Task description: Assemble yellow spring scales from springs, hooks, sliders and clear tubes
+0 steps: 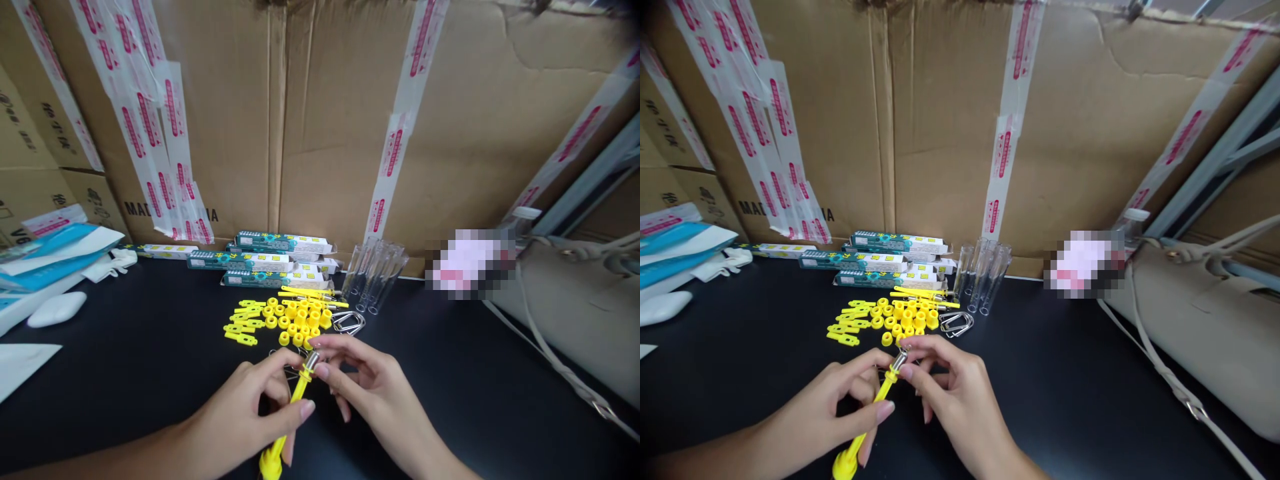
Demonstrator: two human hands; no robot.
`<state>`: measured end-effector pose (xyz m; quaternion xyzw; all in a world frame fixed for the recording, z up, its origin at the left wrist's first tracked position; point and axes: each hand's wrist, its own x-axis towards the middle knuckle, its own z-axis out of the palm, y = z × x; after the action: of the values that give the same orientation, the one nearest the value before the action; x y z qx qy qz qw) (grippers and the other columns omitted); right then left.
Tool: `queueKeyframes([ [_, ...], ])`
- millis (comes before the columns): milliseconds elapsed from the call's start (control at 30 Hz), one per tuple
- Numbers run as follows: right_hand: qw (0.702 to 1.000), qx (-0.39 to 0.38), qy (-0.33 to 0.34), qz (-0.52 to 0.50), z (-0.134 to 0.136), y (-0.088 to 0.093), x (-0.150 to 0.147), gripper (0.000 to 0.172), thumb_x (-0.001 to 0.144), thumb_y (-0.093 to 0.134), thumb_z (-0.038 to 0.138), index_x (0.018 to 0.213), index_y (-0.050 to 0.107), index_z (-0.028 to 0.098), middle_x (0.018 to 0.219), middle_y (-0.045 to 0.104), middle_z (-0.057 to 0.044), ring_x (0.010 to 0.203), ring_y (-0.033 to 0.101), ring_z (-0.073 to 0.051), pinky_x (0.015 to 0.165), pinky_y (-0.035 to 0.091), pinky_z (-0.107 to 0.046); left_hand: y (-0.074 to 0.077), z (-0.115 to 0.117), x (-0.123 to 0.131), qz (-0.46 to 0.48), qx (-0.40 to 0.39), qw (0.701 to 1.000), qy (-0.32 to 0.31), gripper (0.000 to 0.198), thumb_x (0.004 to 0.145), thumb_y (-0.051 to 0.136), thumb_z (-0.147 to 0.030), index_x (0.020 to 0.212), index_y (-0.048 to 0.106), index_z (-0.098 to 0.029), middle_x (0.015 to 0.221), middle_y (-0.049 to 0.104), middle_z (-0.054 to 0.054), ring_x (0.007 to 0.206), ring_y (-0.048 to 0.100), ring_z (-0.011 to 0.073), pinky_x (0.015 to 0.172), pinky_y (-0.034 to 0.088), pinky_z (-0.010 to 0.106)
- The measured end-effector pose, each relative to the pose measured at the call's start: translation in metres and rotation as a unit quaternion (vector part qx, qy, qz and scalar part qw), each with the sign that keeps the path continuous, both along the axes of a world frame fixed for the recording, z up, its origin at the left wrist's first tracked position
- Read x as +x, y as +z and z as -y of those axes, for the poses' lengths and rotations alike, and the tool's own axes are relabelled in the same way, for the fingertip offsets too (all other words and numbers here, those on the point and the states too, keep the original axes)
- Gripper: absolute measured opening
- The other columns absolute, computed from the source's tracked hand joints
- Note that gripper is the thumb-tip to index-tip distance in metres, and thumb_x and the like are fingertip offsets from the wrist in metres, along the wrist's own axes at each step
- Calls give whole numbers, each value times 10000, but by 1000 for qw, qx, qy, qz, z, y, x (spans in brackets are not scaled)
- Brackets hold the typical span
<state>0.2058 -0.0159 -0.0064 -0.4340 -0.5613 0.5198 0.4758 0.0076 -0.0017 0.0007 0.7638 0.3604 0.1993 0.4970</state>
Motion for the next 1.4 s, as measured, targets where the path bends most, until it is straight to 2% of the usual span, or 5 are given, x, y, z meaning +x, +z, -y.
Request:
queueKeyframes([
  [133, 1000, 1, -8, 24, 3, 0, -2, 331, 823, 736, 447, 1028, 751, 188, 705, 608, 3, 468, 460, -56, 408, 432, -170, -6, -2, 0, 48, -51, 998, 10, 352, 962, 530, -510, 1106, 547, -189, 560, 700, -32, 527, 611, 136, 609, 456, 220],
  [300, 999, 20, 0, 46, 5, -2, -3, 274, 850, 709, 436, 973, 781, 201, 844, 672, -46, 502, 504, -67, 415, 447, -173, -13, -3, -2, 65, -78, 994, 38, 399, 956, 481, -593, 1017, 536, -203, 480, 562, -77, 407, 471, 101, 456, 335, 194],
  [900, 984, 103, -17, 141, 10, -1, 0, 271, 965, 574, 389, 1143, 719, 245, 943, 711, -51, 611, 574, -121, 482, 461, -211, -12, -3, -3, 82, -50, 995, 30, 321, 982, 471, -527, 970, 523, -211, 551, 453, -98, 496, 386, 95, 516, 293, 224],
  [1167, 971, 157, 9, 182, 11, 3, 1, 185, 977, 550, 292, 1023, 727, 259, 896, 715, -18, 743, 640, -152, 637, 472, -248, -6, -3, -2, 53, -31, 998, 30, 308, 976, 497, -506, 940, 533, -202, 541, 481, -94, 506, 418, 98, 534, 310, 226],
  [1400, 970, 160, -3, 183, 10, 3, 0, 174, 960, 577, 305, 1004, 733, 240, 855, 706, -25, 702, 627, -152, 604, 462, -244, -6, -3, -3, 48, -32, 998, 25, 386, 1008, 390, -549, 936, 543, -202, 551, 527, -76, 514, 454, 105, 562, 356, 224],
])
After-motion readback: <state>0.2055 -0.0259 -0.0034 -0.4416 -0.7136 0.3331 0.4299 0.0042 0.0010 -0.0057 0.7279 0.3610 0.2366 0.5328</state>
